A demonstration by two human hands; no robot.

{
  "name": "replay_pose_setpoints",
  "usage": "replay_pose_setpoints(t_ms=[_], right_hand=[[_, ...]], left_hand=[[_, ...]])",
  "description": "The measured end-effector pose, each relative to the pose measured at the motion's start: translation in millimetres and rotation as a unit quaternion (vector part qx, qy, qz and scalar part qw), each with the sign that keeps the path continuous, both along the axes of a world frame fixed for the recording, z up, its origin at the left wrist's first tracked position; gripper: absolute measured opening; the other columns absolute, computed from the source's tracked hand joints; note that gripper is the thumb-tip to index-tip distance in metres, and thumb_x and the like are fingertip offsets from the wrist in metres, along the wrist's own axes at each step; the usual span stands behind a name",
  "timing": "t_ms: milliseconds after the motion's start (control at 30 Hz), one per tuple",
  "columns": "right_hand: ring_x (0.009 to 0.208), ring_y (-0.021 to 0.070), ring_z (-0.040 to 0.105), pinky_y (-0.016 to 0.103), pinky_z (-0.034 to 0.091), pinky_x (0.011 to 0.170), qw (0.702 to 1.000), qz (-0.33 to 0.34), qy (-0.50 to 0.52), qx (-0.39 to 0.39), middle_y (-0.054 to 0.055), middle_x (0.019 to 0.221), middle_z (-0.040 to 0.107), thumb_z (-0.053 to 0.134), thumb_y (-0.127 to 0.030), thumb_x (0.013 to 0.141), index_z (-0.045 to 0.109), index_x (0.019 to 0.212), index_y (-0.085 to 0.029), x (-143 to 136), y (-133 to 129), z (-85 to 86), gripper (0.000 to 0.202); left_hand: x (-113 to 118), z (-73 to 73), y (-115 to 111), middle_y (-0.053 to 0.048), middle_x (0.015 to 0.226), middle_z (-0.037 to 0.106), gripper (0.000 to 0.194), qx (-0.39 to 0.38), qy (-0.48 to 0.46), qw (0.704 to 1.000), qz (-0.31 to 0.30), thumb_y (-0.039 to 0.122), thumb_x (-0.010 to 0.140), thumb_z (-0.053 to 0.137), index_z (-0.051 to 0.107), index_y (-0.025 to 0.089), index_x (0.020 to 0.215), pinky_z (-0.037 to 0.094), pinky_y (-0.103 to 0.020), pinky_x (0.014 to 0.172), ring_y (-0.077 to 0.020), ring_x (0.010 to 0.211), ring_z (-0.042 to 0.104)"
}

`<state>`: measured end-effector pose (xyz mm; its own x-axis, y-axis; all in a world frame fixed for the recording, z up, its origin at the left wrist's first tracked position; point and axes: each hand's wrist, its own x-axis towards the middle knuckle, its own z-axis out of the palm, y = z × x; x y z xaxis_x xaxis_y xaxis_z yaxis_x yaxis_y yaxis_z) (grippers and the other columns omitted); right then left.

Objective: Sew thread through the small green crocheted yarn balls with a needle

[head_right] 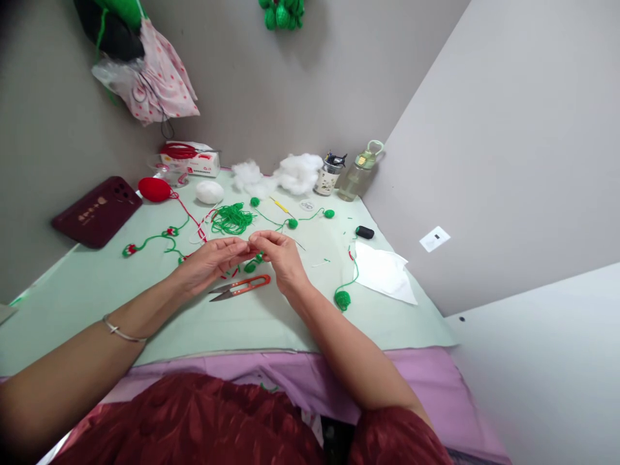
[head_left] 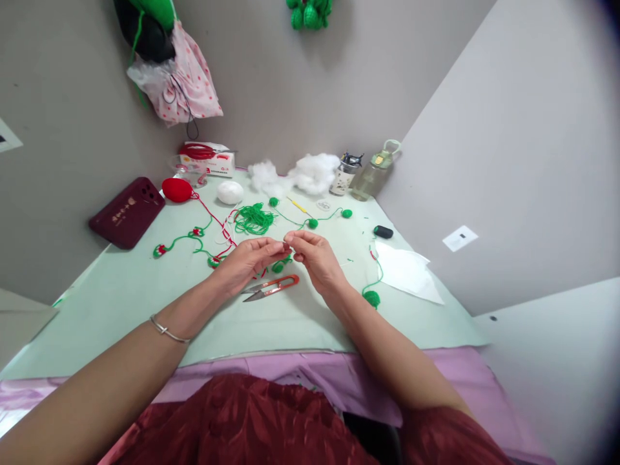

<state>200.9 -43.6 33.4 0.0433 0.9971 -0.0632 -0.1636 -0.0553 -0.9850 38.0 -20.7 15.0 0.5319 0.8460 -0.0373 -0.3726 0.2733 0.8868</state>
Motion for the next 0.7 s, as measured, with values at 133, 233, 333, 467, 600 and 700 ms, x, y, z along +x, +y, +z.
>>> replay_pose_setpoints(t_ms=[133, 233, 333, 467, 600, 700], right_hand=[[0.071, 0.0117, 0.054, 0.026, 0.035, 0.064, 1.000, -0.002, -0.021, 0.020, -0.001, 0.071, 0.066, 0.076, -0.034, 0.069, 0.073, 0.072, -0.020, -2, -2, 0.6, 0.015], [0.072, 0.0125, 0.054, 0.027, 0.038, 0.066, 0.999, -0.008, -0.036, 0.031, -0.001, 0.071, 0.066, 0.075, -0.033, 0.067, 0.071, 0.070, -0.020, -4, -4, 2.2, 0.013], [0.072, 0.0129, 0.053, 0.028, 0.040, 0.069, 0.996, 0.000, -0.076, 0.056, -0.002, 0.072, 0.065, 0.074, -0.033, 0.069, 0.069, 0.070, -0.021, -3, -4, 3.3, 0.013], [0.068, 0.0127, 0.049, 0.029, 0.040, 0.067, 0.978, -0.034, -0.156, 0.137, -0.001, 0.077, 0.062, 0.072, -0.033, 0.076, 0.066, 0.077, -0.021, 8, -2, 7.3, 0.014], [0.066, 0.0125, 0.046, 0.030, 0.041, 0.066, 0.961, -0.060, -0.194, 0.187, 0.001, 0.096, 0.067, 0.063, -0.023, 0.080, 0.067, 0.094, -0.024, 17, -5, 14.1, 0.015], [0.066, 0.0120, 0.048, 0.031, 0.045, 0.069, 0.968, 0.048, -0.178, 0.169, 0.001, 0.130, 0.064, 0.056, -0.015, 0.076, 0.064, 0.124, -0.031, 20, -7, 14.7, 0.051]], left_hand=[[0, 1.4, 0, -0.005, 0.089, 0.075, 0.018, -0.006, -0.007, 1.000, 0.013, 0.029, 0.075, 0.085, 0.074, 0.014, 0.078, 0.042, -0.036, 0.112, -0.0190, 0.100, 0.069], [0, 0.3, 1, -0.004, 0.087, 0.074, 0.016, -0.007, -0.007, 1.000, 0.018, 0.026, 0.076, 0.083, 0.074, 0.014, 0.077, 0.042, -0.034, 0.111, -0.0175, 0.098, 0.069], [-1, 0.6, 1, -0.005, 0.086, 0.074, 0.014, -0.011, -0.006, 1.000, 0.016, 0.024, 0.077, 0.082, 0.073, 0.013, 0.076, 0.043, -0.033, 0.110, -0.0169, 0.097, 0.069], [-2, 3.8, 1, -0.007, 0.098, 0.076, 0.008, -0.046, -0.018, 0.998, 0.024, 0.015, 0.080, 0.077, 0.070, 0.013, 0.076, 0.046, -0.031, 0.110, -0.0165, 0.101, 0.071], [-4, 5.5, 1, -0.007, 0.101, 0.077, 0.008, -0.059, -0.022, 0.997, 0.035, 0.010, 0.081, 0.072, 0.068, 0.013, 0.075, 0.048, -0.031, 0.109, -0.0168, 0.101, 0.072], [-6, 4.0, 2, -0.007, 0.101, 0.077, 0.007, -0.056, -0.019, 0.998, 0.026, 0.011, 0.081, 0.072, 0.068, 0.014, 0.077, 0.050, -0.032, 0.107, -0.0170, 0.099, 0.073]])
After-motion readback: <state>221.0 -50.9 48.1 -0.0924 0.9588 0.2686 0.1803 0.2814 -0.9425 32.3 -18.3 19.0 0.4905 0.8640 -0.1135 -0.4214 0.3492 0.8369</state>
